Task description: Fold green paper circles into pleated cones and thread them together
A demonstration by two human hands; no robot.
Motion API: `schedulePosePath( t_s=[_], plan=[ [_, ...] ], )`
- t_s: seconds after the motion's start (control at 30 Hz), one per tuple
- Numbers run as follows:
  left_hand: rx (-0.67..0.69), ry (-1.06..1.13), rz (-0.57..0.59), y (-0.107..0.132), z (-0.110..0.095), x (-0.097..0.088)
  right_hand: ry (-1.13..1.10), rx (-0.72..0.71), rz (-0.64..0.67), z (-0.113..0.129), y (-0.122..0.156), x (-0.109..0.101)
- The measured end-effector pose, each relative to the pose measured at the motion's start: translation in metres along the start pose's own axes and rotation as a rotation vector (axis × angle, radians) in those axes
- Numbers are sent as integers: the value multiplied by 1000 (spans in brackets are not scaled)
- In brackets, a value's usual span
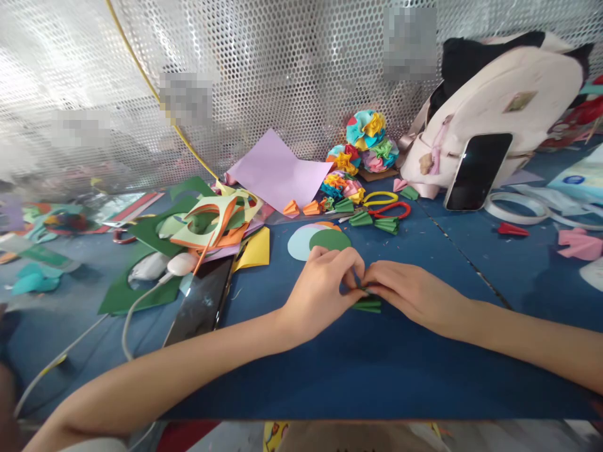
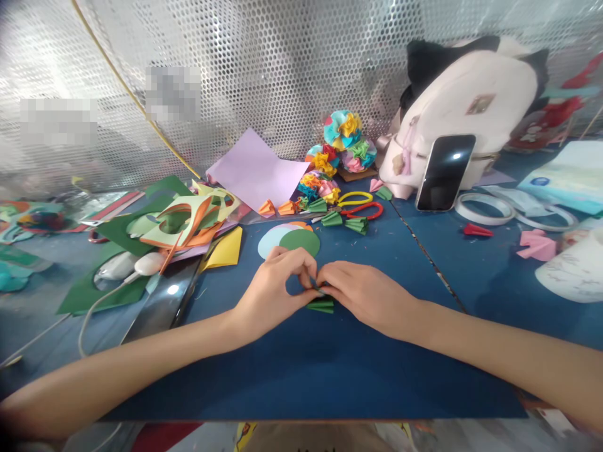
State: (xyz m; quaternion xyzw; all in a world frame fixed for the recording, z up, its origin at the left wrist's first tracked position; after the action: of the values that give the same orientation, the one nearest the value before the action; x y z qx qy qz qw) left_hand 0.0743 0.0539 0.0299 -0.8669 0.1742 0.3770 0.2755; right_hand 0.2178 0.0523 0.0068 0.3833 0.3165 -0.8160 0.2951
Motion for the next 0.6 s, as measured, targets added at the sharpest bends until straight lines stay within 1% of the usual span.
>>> schedulePosePath(
  t_s=[0.13, 0.2, 0.3, 0.4, 0.47, 0.53, 0.6],
  plan=[
    [146, -141, -5, 3, -5, 2, 53, -48, -28, 0, 1, 1],
    [161, -175, -12, 4, -6, 3, 81, -74, -65, 1, 2, -1],
    [99, -136, -11, 4, -5, 2, 67, -70, -102, 1, 1, -5],
    [8, -31, -10, 3, 0, 2, 51, -60, -92, 0, 0, -6],
    [-35, 31, 2, 2, 4, 1, 78, -70, -83, -1, 1, -4],
    [-68, 72, 21, 0, 7, 1, 137, -109, -85, -2, 1, -3],
    [-90, 87, 44, -1, 9, 1, 225, -194, -102, -1, 2, -2]
  ],
)
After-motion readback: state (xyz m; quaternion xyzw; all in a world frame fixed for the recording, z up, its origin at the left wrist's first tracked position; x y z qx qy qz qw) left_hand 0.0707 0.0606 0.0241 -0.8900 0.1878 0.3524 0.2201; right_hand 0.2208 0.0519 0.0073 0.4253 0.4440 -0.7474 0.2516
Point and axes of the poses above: each hand's wrist, its own y-axis away from the middle knuckle, its own x-axis out of the palm, z = x × y, the point moved 5 cm from there along -y, towards the middle knuckle, and after that the axes turned 1 degree about -y, right-handed, at the moved point
